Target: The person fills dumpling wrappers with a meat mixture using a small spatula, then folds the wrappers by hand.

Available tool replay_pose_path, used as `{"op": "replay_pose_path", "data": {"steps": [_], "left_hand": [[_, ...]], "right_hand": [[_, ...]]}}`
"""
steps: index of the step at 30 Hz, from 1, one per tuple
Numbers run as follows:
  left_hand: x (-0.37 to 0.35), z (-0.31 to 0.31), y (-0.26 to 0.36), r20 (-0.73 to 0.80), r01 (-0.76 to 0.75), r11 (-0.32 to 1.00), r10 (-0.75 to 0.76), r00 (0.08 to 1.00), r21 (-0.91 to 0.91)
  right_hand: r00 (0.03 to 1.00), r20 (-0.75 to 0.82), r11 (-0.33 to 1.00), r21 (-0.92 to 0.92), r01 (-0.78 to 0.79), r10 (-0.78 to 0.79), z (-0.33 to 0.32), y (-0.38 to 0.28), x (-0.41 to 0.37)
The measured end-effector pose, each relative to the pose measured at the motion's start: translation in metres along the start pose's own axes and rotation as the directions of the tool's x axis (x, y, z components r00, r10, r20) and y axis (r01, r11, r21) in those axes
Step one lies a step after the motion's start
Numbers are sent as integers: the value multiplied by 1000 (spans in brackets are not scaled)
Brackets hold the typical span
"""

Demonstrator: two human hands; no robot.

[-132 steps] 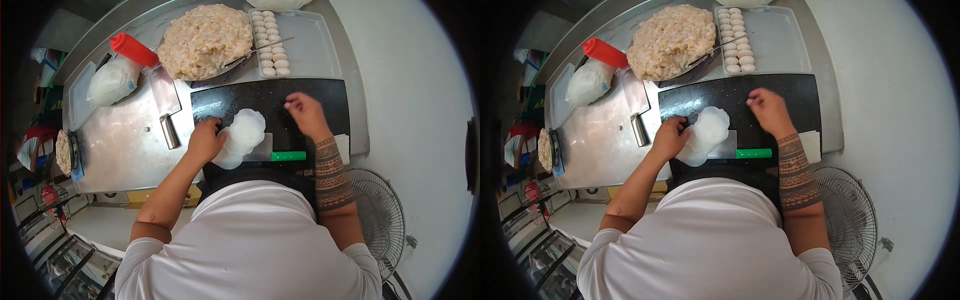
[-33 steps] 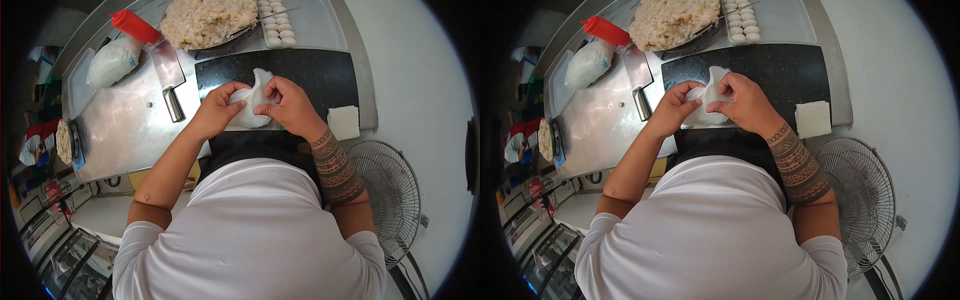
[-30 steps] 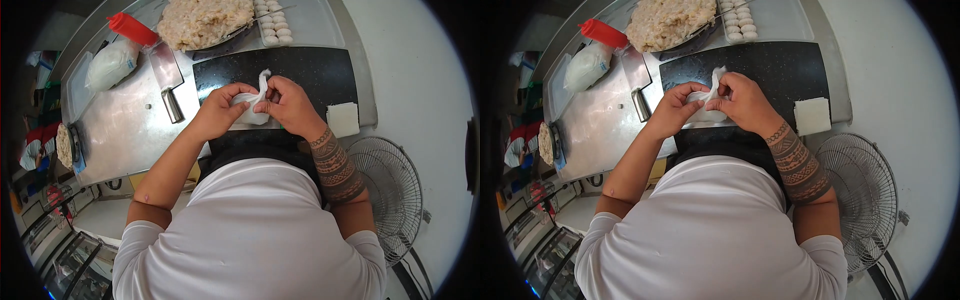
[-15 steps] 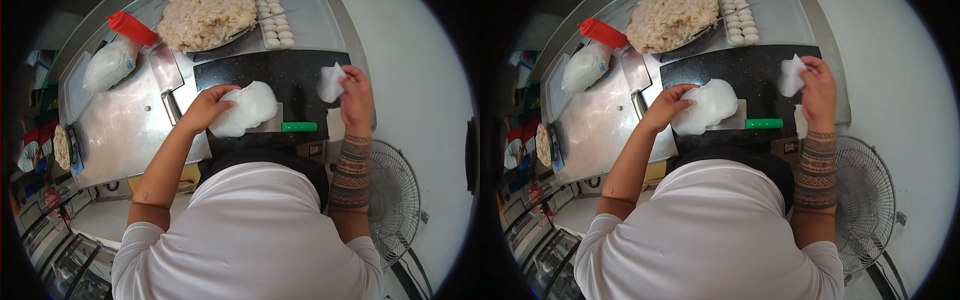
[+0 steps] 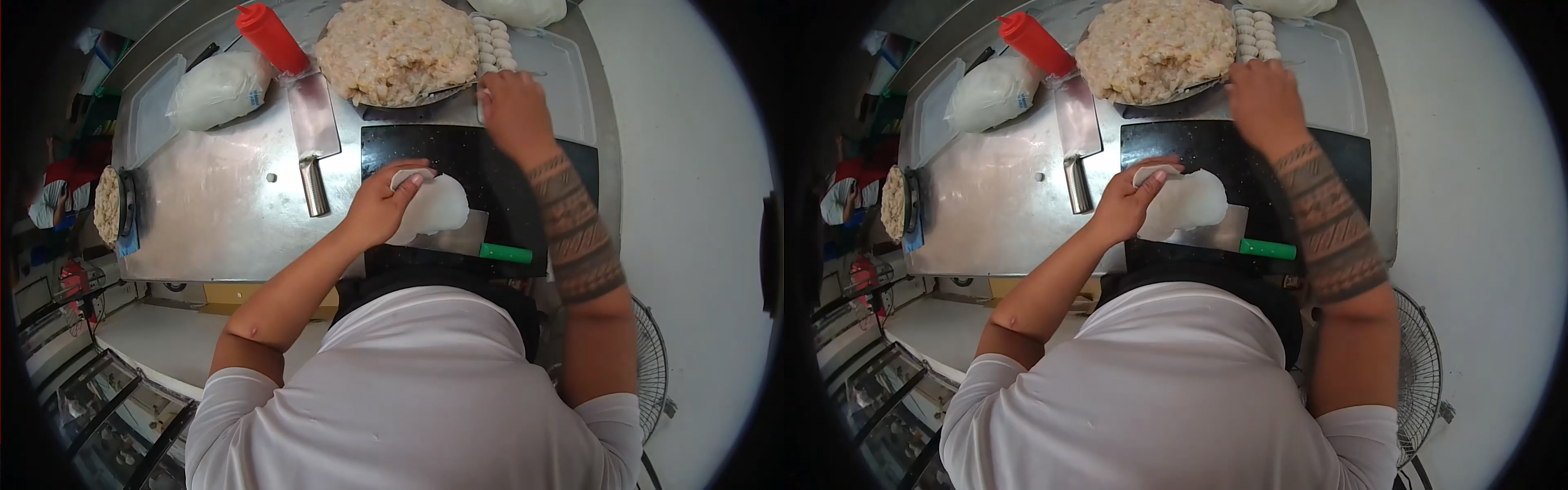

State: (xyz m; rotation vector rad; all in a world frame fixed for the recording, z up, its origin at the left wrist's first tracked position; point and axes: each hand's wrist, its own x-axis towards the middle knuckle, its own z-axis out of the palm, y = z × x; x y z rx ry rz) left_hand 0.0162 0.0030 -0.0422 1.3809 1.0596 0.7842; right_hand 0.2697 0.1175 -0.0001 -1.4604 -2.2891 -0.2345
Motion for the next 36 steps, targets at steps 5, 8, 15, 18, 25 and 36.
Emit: {"op": "replay_pose_path", "data": {"steps": [5, 8, 15, 18, 25, 36], "left_hand": [[19, -38, 3, -290, 221, 945, -287, 913, -241], [27, -62, -8, -363, 195, 876, -372, 854, -441], [32, -80, -10, -346, 73, 794, -343, 873, -603], [35, -80, -5, -387, 58, 870, -276, 880, -489], [40, -88, -1, -383, -9, 817, -260, 886, -576], [60, -59, 3, -193, 165, 596, -489, 851, -786]], "right_hand": [[977, 167, 946, -273, 174, -132, 16, 48, 15], [921, 344, 965, -117, 233, -181, -18, 27, 19], [953, 188, 956, -130, 262, -235, -69, -7, 50], [950, 150, 953, -87, 290, -275, -54, -13, 52], [919, 296, 955, -65, 290, -259, -53, -6, 45], [933, 280, 973, 14, 230, -225, -36, 26, 45]]}}
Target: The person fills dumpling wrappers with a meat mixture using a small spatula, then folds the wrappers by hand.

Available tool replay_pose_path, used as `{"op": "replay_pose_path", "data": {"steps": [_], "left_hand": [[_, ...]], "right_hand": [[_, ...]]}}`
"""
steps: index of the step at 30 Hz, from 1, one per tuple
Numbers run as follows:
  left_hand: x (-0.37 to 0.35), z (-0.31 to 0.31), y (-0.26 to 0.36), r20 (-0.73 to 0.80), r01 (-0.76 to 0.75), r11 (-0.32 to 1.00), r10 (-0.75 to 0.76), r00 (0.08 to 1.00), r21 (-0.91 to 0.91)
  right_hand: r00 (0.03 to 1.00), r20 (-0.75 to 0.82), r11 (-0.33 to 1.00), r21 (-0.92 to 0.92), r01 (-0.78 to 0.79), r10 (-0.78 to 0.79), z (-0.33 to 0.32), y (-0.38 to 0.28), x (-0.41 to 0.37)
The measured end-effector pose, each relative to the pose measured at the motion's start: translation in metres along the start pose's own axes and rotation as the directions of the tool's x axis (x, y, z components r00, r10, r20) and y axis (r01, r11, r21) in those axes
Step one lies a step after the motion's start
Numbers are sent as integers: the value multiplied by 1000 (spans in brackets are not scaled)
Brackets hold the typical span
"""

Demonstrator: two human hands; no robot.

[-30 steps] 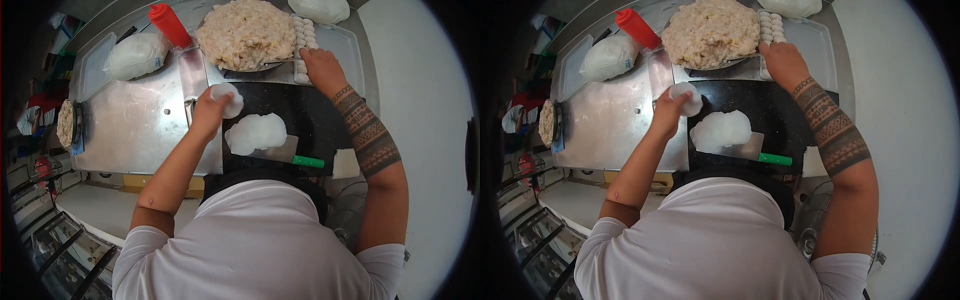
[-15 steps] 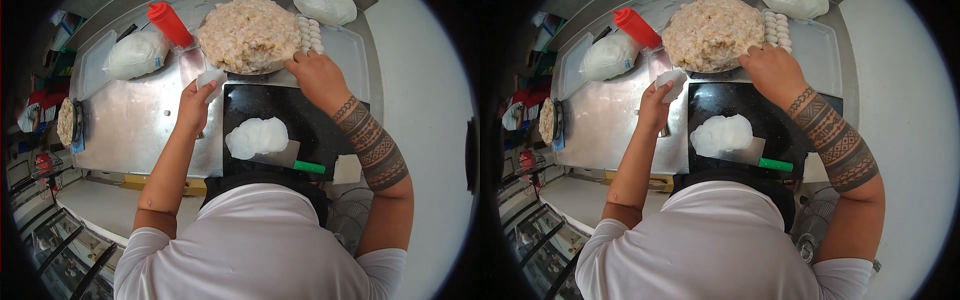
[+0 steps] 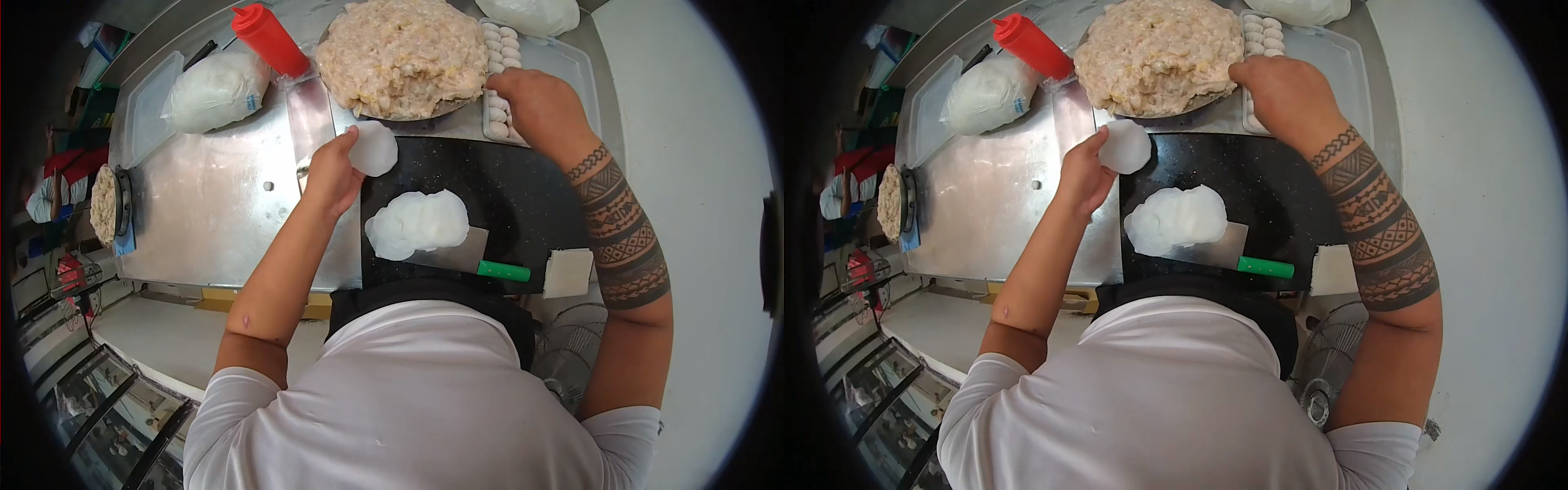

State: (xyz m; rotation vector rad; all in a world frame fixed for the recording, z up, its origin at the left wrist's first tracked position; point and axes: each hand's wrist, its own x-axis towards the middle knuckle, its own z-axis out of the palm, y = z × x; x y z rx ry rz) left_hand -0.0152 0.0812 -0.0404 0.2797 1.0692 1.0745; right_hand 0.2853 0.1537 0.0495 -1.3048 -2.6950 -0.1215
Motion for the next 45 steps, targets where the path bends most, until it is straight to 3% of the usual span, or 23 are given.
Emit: {"op": "replay_pose_path", "data": {"steps": [2, 5, 8, 10, 13, 14, 16, 17, 21, 23, 24, 30, 32, 36, 38, 39, 41, 42, 44, 45], "left_hand": [[9, 8, -9, 5, 49, 997, -49, 999, -52], [27, 16, -24, 33, 170, 919, -170, 985, -356], [30, 30, -26, 79, 125, 897, -100, 992, -425], [24, 39, -25, 66, 102, 892, -81, 995, -440], [20, 39, -27, 43, 72, 873, -59, 997, -483], [18, 37, -28, 44, 74, 867, -60, 997, -493], [13, 33, -27, 47, 75, 862, -60, 997, -501], [10, 30, -25, 61, 93, 858, -71, 996, -506], [3, 18, -16, 4, 35, 893, -37, 999, -449], [10, 6, -14, 26, 96, 890, -94, 995, -446], [14, 3, -15, 48, 157, 883, -151, 987, -442], [21, 11, -29, 60, 166, 854, -157, 986, -494], [24, 19, -29, 61, 150, 852, -138, 989, -502], [25, 32, -25, 90, 111, 848, -75, 993, -519], [27, 34, -26, 102, 126, 840, -84, 991, -527], [29, 35, -26, 111, 138, 834, -92, 990, -535], [25, 38, -26, 118, 147, 827, -98, 988, -543], [21, 38, -25, 121, 155, 821, -105, 987, -549], [15, 33, -24, 138, 190, 827, -137, 981, -530], [12, 30, -22, 158, 224, 832, -166, 973, -508]], "right_hand": [[999, 6, 999, -1, -54, 54, 3, 1, -2], [989, 117, 995, 42, -92, 86, 21, -4, -11], [985, 123, 977, 159, -142, 123, 25, -11, -25], [972, 124, 884, 405, -232, 198, 31, -14, -36], [948, 146, 782, 538, -316, 283, 33, -38, -57], [947, 147, 781, 538, -318, 284, 34, -45, -64], [986, 5, 845, 514, -145, 166, 36, -58, -78], [992, 7, 875, 470, -116, 128, 33, -64, -83], [995, 15, 919, 382, -97, 99, 2, -56, -85], [959, 106, 862, 420, -283, 263, -13, -49, -77], [959, 103, 863, 418, -284, 265, -11, -45, -73], [980, 46, 959, 201, -198, 193, 16, -24, -23], [988, 121, 976, 181, -117, 96, 16, -18, -9], [983, 178, 974, 207, -92, 55, 4, -8, -4], [945, 303, 894, 379, -238, 123, 2, -1, -10], [945, 304, 895, 376, -239, 125, 5, 1, -16], [983, 151, 836, 521, -170, 105, 16, -5, -37], [982, 155, 836, 522, -171, 104, 19, -13, -47], [998, 25, 921, 384, -69, 64, 23, -31, -70], [995, 68, 922, 376, -92, 71, 22, -39, -80]]}}
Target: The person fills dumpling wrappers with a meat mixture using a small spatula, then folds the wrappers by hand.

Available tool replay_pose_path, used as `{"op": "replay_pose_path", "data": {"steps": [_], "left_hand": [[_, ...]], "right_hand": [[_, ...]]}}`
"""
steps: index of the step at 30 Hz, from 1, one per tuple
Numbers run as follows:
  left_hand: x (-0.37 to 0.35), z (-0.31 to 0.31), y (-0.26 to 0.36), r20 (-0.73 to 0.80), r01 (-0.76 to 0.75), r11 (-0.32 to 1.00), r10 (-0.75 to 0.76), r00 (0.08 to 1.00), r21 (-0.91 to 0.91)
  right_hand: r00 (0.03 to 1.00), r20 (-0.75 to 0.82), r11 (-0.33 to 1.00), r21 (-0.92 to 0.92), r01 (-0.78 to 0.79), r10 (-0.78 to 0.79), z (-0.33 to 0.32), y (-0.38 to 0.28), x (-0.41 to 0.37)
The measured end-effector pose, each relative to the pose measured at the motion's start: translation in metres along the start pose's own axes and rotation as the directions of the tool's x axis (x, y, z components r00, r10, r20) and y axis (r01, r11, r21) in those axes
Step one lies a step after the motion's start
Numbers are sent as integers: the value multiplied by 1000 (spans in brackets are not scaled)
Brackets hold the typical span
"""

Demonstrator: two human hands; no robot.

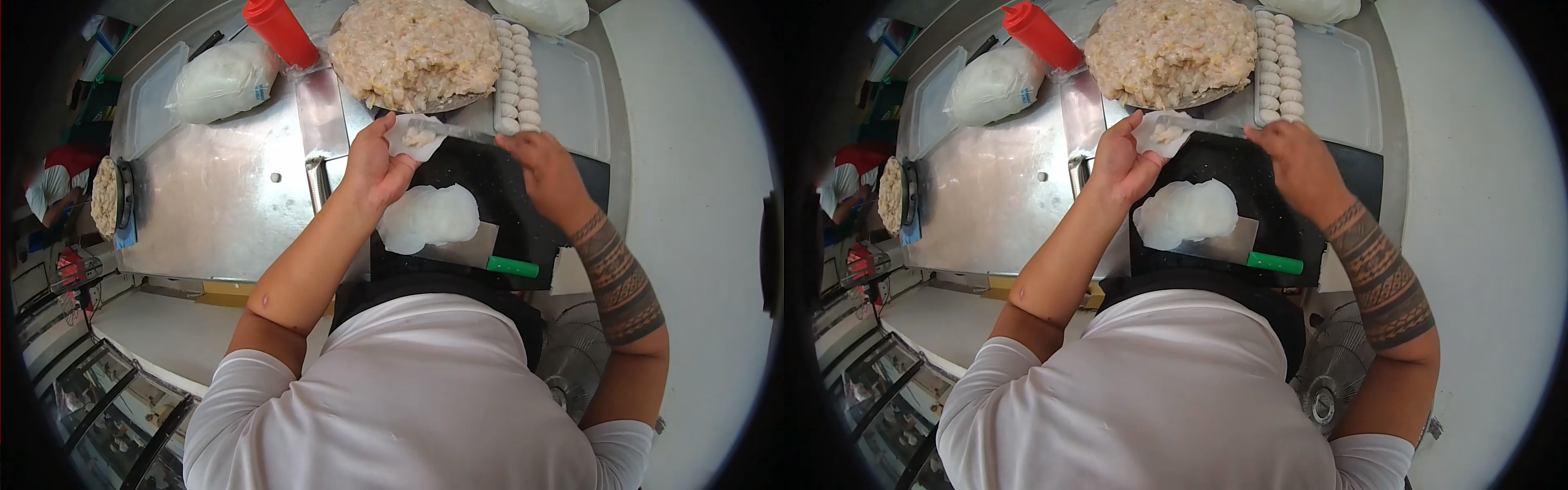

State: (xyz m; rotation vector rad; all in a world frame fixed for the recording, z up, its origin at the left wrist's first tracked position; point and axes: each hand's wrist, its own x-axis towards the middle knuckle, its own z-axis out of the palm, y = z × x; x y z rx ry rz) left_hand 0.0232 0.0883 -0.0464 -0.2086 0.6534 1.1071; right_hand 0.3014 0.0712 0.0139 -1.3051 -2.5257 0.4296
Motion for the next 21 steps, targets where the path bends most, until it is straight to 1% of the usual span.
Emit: {"op": "replay_pose_path", "data": {"steps": [3, 7, 9, 10, 12, 13, 15, 16, 17, 18, 19, 21], "left_hand": [[-16, -5, 4, 8, 17, 1000, -18, 1000, 24], [-33, -7, 16, 43, 30, 999, -31, 999, 13], [-44, 1, 18, 171, 76, 996, -84, 982, 51], [-48, 3, 18, 176, 76, 995, -85, 981, 57], [-53, 7, 20, 165, 33, 994, -50, 985, 105], [-54, 6, 22, 167, 27, 994, -45, 985, 108], [-54, 5, 27, 79, -107, 979, 95, 992, 173], [-57, 7, 30, 85, -109, 978, 96, 992, 176], [-60, 8, 32, 98, -125, 977, 110, 989, 172], [-63, 10, 32, 110, -140, 976, 123, 986, 168], [-65, 13, 31, 119, -140, 975, 121, 986, 173], [-72, 20, 28, 162, -131, 967, 97, 982, 217]], "right_hand": [[999, -43, 998, -59, 30, -33, -7, -11, -17], [995, -100, 1000, -13, 11, -12, -32, -27, -21], [994, -66, 993, -86, 79, -85, -31, -36, -20], [994, -73, 993, -90, 76, -83, -34, -36, -20], [999, -24, 993, -110, 46, -49, -45, -35, -14], [998, -28, 993, -109, 50, -54, -53, -35, -9], [995, -97, 995, -98, 24, -33, -77, -37, 0], [990, -105, 988, -115, -103, 91, -85, -42, 7], [989, -114, 987, -119, -105, 92, -84, -44, 15], [982, -89, 942, -281, -184, 165, -81, -44, 26], [967, -76, 864, -435, -251, 243, -76, -41, 37], [959, -23, 814, -524, -251, 282, -24, -12, 61]]}}
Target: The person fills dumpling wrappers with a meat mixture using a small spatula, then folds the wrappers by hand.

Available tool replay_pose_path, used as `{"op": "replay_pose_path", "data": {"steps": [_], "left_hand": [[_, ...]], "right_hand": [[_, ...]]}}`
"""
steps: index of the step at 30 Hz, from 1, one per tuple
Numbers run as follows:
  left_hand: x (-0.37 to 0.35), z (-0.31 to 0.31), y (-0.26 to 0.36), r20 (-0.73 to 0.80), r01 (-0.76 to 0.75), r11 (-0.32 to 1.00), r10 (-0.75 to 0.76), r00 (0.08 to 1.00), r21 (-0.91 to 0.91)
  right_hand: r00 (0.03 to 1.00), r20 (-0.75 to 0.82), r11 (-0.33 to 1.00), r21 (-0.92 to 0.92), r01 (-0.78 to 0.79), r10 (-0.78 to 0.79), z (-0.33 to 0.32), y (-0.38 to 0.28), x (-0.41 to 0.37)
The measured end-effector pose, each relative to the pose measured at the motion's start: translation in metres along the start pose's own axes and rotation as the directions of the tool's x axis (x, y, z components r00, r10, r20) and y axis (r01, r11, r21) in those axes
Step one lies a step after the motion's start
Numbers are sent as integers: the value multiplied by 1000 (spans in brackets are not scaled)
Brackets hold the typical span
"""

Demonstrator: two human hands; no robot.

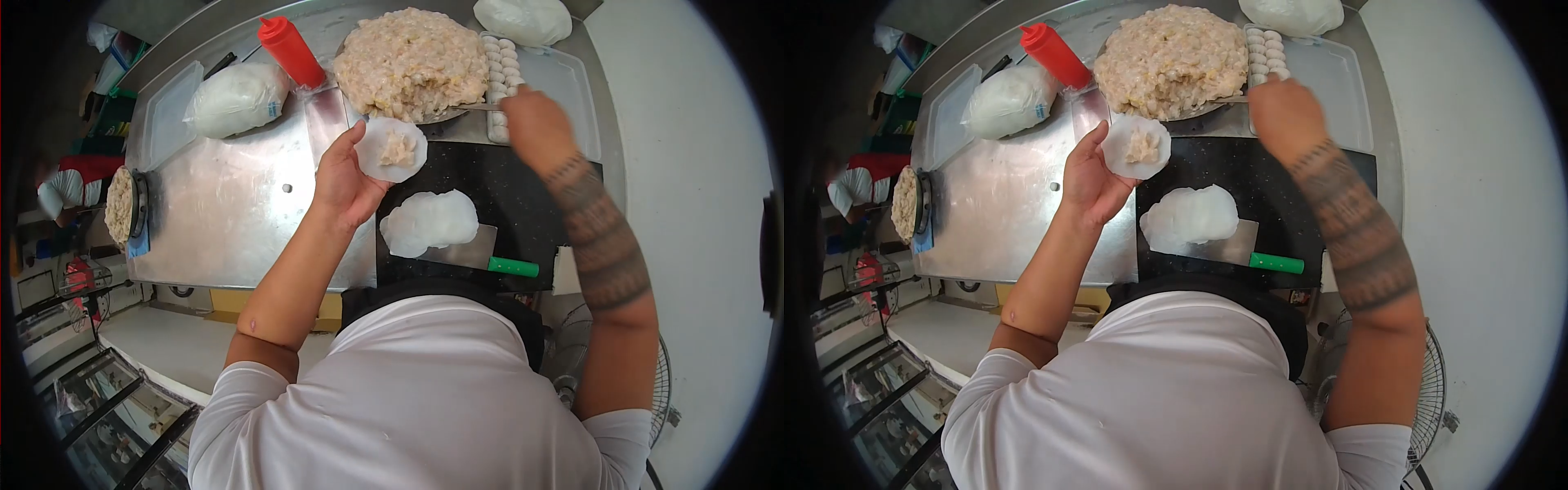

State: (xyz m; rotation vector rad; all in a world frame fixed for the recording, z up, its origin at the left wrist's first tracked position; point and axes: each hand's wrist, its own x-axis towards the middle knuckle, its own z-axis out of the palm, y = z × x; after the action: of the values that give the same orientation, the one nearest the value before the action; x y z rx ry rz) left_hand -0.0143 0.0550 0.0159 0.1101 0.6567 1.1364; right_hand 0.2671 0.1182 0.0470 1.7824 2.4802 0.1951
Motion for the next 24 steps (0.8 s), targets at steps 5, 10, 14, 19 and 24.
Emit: {"op": "replay_pose_path", "data": {"steps": [5, 10, 14, 19, 24], "left_hand": [[-20, 14, 8, 103, -28, 999, 33, 994, -46], [-39, 19, 11, 276, 81, 991, -50, 960, -103], [-55, 31, 4, 343, -42, 983, -21, 939, 177], [-70, 45, 1, 391, -64, 971, -33, 920, 231], [-76, 48, -2, 383, 56, 984, -118, 916, 169]], "right_hand": [[813, -579, 913, 295, 280, -62, 1, -60, -17], [673, -722, 729, 374, 574, -159, -31, -92, -59], [684, -716, 534, 637, 557, 140, -36, -90, -64], [674, -735, 526, 605, 598, 78, -67, -87, -90], [652, -757, 691, 446, 568, -48, -60, -83, -101]]}}
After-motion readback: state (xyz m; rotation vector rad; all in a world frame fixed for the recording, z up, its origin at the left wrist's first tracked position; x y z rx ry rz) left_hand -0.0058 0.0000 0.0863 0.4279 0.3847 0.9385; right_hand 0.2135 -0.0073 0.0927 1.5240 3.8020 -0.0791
